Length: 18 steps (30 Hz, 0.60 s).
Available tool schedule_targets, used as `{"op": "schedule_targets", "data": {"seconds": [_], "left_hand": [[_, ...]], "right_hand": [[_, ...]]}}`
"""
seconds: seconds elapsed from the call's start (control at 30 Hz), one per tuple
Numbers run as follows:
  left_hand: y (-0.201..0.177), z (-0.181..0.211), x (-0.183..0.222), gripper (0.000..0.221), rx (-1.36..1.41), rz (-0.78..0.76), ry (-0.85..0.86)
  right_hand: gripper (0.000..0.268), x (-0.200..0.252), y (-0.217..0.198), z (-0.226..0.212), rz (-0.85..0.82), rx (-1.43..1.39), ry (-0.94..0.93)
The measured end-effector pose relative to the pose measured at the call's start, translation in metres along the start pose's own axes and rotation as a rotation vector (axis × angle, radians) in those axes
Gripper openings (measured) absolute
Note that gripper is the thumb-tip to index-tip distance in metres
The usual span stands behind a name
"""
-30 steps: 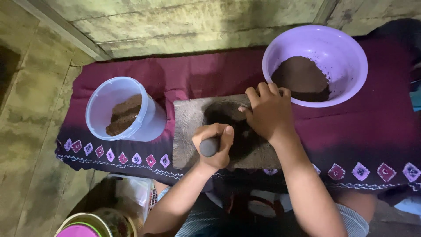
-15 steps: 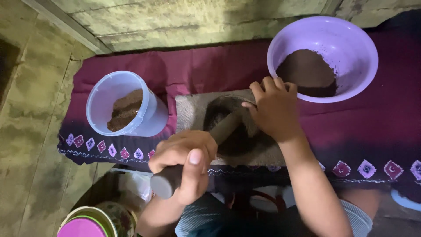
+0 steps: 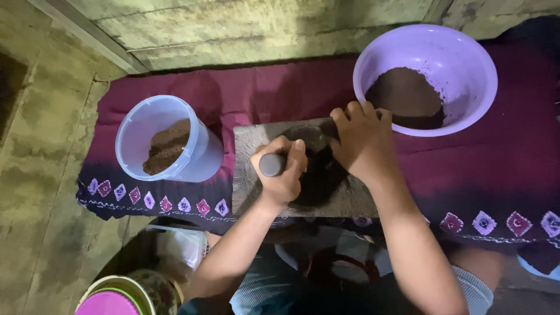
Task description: Grinding dark powder on a stone slab using a wooden pestle and a spoon to manage the material.
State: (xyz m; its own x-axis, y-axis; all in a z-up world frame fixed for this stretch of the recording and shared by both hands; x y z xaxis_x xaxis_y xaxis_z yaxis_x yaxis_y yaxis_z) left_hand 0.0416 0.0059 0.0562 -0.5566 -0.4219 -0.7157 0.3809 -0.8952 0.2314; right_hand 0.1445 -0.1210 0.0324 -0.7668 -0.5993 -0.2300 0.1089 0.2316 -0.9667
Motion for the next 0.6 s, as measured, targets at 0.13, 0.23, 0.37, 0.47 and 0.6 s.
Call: {"op": "schedule_targets", "data": {"seconds": [0.13,0.23,0.37,0.47,0.6], "left_hand": [[0.002,0.002,0.001,0.044,-0.030,-0.041,0.009],[0.001,0.000,0.005,0.045,0.015,-0.037,0.009],[0.001,0.007,0.008,0.045,0.068,-0.051,0.026],[-0.003,0.026,0.005,0.038,0.106,-0.019,0.048],[0.005,0.085,-0.018,0.039,0.133,-0.052,0.048]], "right_hand": [[0.040,-0.002,0.003,0.001,-0.062,0.019,0.026],[0.040,-0.004,0.005,0.001,-0.088,0.023,0.047],[0.041,-0.002,0.008,0.001,-0.113,0.008,0.044],[0.042,-0.005,0.001,0.000,-0.144,-0.002,0.053],[0.040,0.001,0.001,-0.002,-0.038,0.020,0.028]]}}
Point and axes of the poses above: each hand's wrist, its own x-axis away from the middle knuckle, its own y-axis out of the palm, z = x × y, the point moved 5 cm from there along -x, towards the middle knuckle, and after that the axes turned 4 degrees about y, right-handed, at the moved point
